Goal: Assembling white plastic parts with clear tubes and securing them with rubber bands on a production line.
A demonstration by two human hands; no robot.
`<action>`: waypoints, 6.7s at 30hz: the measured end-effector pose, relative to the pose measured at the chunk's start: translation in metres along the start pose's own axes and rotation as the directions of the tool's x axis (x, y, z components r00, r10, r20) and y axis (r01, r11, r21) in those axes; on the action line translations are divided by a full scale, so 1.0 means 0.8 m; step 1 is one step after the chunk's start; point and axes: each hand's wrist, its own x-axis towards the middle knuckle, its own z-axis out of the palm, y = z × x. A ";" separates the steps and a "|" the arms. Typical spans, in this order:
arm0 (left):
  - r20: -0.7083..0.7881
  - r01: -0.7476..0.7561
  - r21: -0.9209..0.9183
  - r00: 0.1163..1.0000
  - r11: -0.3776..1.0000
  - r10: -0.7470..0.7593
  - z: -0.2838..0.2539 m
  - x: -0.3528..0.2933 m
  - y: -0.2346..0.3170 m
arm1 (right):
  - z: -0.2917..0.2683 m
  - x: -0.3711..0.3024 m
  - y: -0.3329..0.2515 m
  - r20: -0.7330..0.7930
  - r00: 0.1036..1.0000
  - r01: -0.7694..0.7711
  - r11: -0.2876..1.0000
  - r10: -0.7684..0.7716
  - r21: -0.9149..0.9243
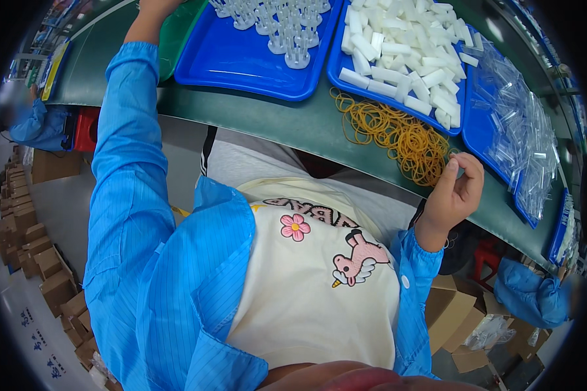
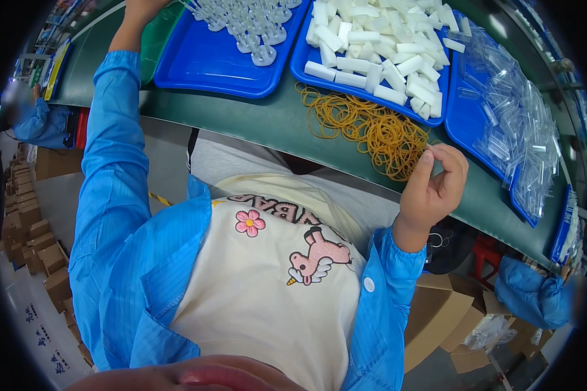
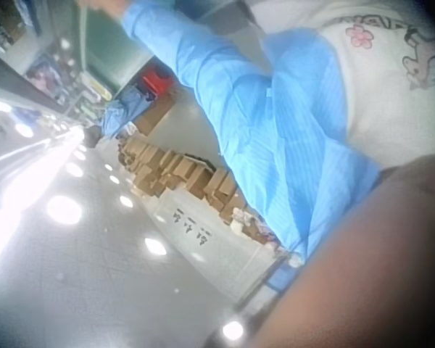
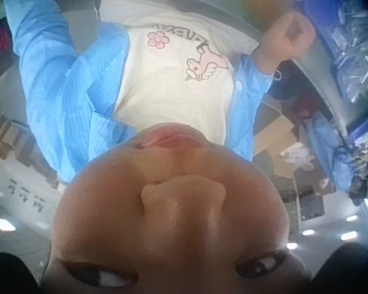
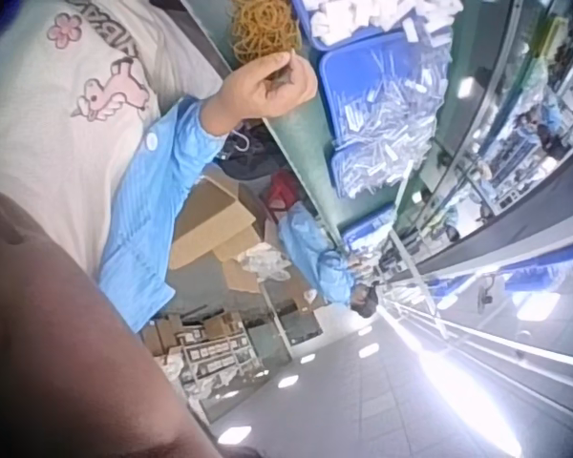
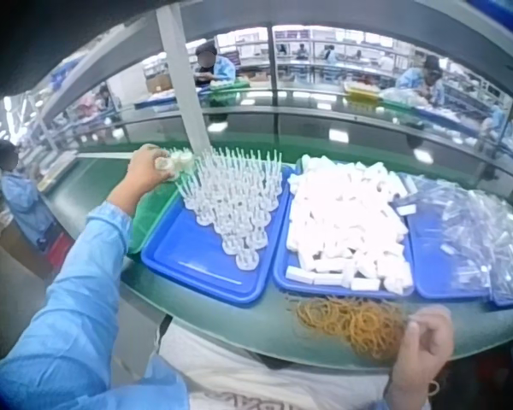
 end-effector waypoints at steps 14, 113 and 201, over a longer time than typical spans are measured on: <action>0.004 -0.197 -0.206 0.979 0.958 0.202 -0.018 -0.102 0.043 | -0.007 -0.005 0.000 -0.104 0.992 0.079 0.996 -0.075 0.037; -0.011 -0.026 -0.998 0.965 0.054 0.263 -0.054 -0.134 0.325 | 0.076 0.183 0.003 0.776 0.615 0.200 0.980 -0.140 0.018; 0.104 0.090 -0.994 0.965 0.069 0.240 -0.047 -0.134 0.327 | 0.054 0.188 0.022 0.554 0.826 -0.371 0.844 0.108 0.388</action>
